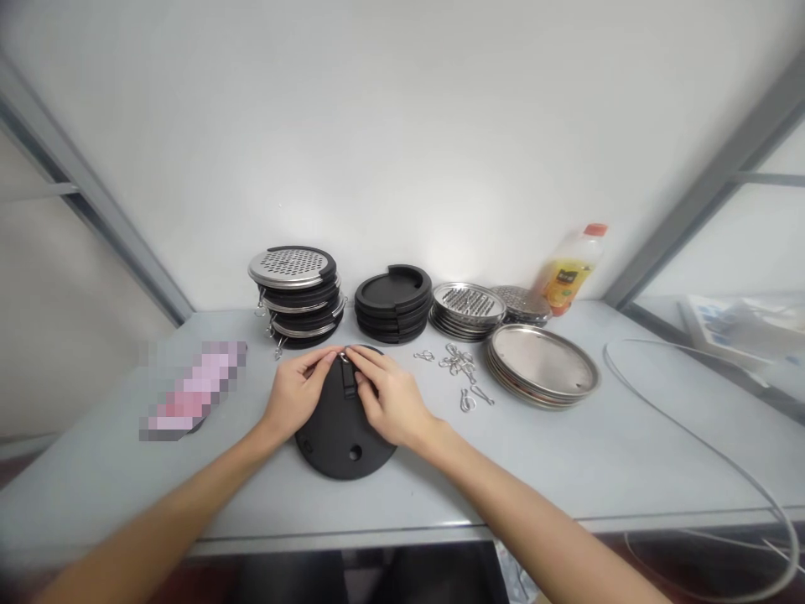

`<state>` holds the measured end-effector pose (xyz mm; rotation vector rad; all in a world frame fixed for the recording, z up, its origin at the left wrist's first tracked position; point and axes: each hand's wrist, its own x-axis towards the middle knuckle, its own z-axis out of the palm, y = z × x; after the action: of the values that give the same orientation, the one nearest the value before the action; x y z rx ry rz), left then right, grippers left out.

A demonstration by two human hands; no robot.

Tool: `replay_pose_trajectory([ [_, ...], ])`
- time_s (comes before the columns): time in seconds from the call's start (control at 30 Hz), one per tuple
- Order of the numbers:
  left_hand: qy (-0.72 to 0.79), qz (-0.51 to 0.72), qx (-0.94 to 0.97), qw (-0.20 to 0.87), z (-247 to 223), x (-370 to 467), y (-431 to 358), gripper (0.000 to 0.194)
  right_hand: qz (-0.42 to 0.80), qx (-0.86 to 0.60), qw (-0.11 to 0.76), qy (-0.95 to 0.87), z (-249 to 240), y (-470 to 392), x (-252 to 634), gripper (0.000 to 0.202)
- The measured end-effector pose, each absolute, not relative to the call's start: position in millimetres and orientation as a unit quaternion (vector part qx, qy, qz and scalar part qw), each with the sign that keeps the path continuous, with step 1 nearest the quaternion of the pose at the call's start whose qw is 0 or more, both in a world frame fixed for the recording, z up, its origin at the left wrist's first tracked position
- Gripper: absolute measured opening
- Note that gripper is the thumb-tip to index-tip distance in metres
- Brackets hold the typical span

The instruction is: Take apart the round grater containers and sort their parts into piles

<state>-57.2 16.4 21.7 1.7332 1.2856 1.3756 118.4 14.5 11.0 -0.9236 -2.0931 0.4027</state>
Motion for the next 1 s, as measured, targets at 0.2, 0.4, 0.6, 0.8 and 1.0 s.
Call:
replay_pose_trajectory([
  [0.2,0.473,0.516,0.66,0.273,24.6,-55.8,13.5,0.028,0.174,-0.368,0.438,-0.802,18.6,16.7,120.0,0.036],
  [0.4,0.457,0.496,0.696,0.246,22.6,-53.3,10.7,0.027,0.142,-0.391,0.471,-0.778,28.8,18.6,120.4,0.021],
  [0.6,0.445,0.478,0.712,0.257,23.1,-54.1,11.3,0.027,0.151,-0.389,0.474,-0.776,35.7,16.7,120.3,0.017],
  [0.8,0.458,0.472,0.705,0.266,28.2,-53.4,7.5,0.043,0.176,-0.439,0.51,-0.719,38.3,24.3,130.4,0.022],
  [1.0,0.464,0.467,0.705,0.264,27.9,-54.7,8.8,0.033,0.18,-0.474,0.573,-0.644,45.5,46.5,166.9,0.03],
])
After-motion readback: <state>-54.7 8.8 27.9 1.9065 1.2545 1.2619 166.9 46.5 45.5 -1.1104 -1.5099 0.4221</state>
